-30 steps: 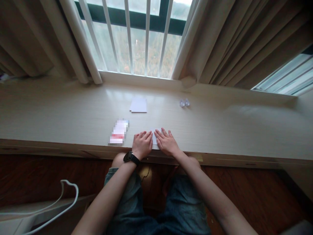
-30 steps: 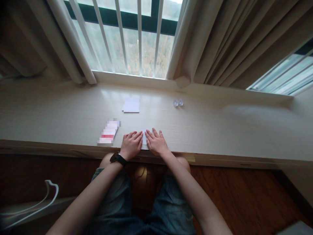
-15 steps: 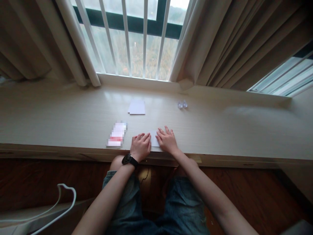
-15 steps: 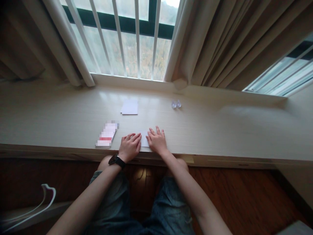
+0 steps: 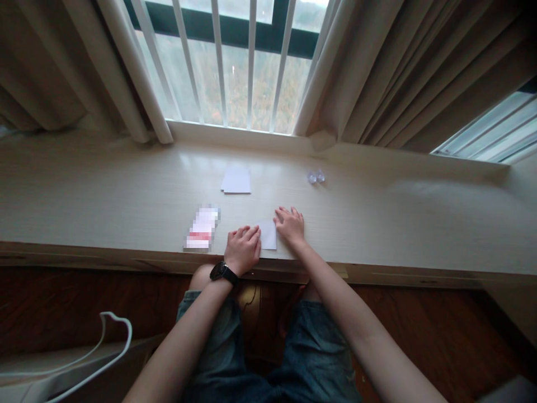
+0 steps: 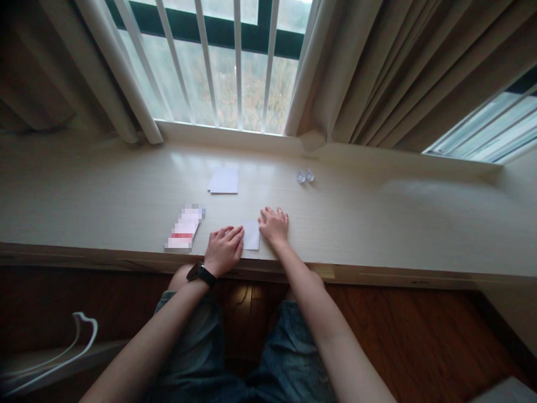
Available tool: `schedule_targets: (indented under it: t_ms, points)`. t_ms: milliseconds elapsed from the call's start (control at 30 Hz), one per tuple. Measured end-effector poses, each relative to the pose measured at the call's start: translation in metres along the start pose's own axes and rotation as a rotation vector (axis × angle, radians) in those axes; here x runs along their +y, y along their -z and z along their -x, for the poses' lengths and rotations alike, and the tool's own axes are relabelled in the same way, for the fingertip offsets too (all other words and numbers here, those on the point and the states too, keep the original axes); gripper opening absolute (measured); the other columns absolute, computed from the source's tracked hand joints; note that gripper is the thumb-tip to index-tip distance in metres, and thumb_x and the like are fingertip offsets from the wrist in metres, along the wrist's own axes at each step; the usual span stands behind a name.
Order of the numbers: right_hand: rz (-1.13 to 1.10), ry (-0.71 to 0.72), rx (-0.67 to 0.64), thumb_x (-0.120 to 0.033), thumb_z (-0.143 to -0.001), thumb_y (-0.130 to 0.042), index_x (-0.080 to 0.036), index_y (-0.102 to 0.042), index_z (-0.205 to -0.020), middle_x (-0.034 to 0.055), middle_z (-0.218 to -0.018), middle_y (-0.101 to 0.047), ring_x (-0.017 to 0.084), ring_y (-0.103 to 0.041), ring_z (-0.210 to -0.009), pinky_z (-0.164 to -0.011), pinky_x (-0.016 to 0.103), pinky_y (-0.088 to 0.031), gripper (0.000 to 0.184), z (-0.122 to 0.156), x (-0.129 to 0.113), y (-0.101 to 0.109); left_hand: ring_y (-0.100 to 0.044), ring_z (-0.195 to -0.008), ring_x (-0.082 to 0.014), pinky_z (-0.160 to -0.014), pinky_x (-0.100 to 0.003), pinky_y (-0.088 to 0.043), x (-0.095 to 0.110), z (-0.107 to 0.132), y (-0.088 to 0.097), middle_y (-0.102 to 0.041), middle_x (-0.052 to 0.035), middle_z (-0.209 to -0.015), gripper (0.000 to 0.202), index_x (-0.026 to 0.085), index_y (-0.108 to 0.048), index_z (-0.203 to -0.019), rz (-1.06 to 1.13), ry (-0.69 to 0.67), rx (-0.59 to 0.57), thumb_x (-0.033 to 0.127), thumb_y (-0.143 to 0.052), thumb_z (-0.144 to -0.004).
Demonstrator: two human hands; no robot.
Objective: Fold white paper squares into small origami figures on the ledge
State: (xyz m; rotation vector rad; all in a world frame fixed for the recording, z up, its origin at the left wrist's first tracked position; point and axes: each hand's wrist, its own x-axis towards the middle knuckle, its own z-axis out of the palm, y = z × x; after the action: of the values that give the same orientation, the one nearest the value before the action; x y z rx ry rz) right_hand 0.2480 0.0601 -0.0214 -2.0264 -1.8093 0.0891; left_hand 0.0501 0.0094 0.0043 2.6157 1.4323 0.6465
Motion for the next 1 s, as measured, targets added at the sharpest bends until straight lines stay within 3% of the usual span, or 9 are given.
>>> schedule_targets:
  t_ms: [233,467,567,667,867,1000]
  points:
    - [-0.041,-0.012,0.052,-0.043,-0.092,-0.044,-0.025,-0.059,-0.127,0.0065,-0.137,-0.054,0.032,-0.034,-0.133,-0.11,0.058,-0.019,0.043,0.001,0.002,-0.009,-0.046,-0.124,-0.0274,-0.099,-0.045,-0.035,0.005,-0.017,-0.001,-0.061,-0.0061,-0.129,0.03,0.026,-0.065,-0.114,0.012,0.111,-0.026,0.03,-0.05,-0.089]
    - [-0.036,0.014,0.122,-0.041,-0.09,-0.05,-0.022,-0.064,-0.114,0.0087,-0.125,-0.062,0.031,-0.04,-0.126,-0.106,0.051,-0.026,0.033,0.001,0.003,-0.005,-0.04,-0.134,-0.0247,-0.11,-0.046,-0.025,0.008,-0.043,-0.022,-0.053,-0.0041,-0.139,0.04,0.025,-0.055,-0.131,0.029,-0.015,-0.046,0.032,-0.036,-0.096]
    - [-0.027,0.121,0.134,-0.037,-0.089,-0.055,-0.019,-0.067,-0.099,0.0122,-0.108,-0.065,0.03,-0.047,-0.114,-0.098,0.045,-0.034,0.024,0.004,0.005,0.004,-0.039,-0.135,-0.0241,-0.113,-0.047,-0.023,0.005,-0.042,-0.026,-0.051,-0.0025,-0.142,0.041,0.027,-0.053,-0.133,0.03,-0.017,-0.047,0.033,-0.035,-0.097]
    - [0.02,0.297,0.053,-0.031,-0.091,-0.053,-0.019,-0.067,-0.09,0.0116,-0.096,-0.064,0.027,-0.05,-0.101,-0.091,0.04,-0.037,0.018,0.009,0.007,0.013,-0.038,-0.136,-0.0236,-0.113,-0.048,-0.022,0.004,-0.041,-0.027,-0.049,-0.001,-0.143,0.041,0.029,-0.052,-0.134,0.023,-0.015,-0.065,0.032,-0.035,-0.097]
    - [0.077,0.588,-0.047,-0.025,-0.097,-0.043,-0.018,-0.065,-0.089,0.0098,-0.089,-0.063,0.024,-0.05,-0.092,-0.087,0.035,-0.038,0.024,0.025,0.011,0.025,-0.037,-0.137,-0.0234,-0.114,-0.048,-0.023,0.005,-0.042,-0.027,-0.044,0.0002,-0.147,0.04,0.029,-0.053,-0.132,0.01,-0.007,-0.068,0.031,-0.036,-0.096]
    - [0.102,0.677,-0.08,-0.026,-0.099,-0.038,-0.018,-0.064,-0.087,0.009,-0.087,-0.063,0.022,-0.05,-0.089,-0.086,0.034,-0.039,0.029,0.035,0.012,0.03,-0.039,-0.135,-0.0233,-0.114,-0.048,-0.023,0.004,-0.042,-0.029,-0.049,-0.0019,-0.144,0.04,0.027,-0.055,-0.131,0.012,-0.012,-0.048,0.032,-0.036,-0.096]
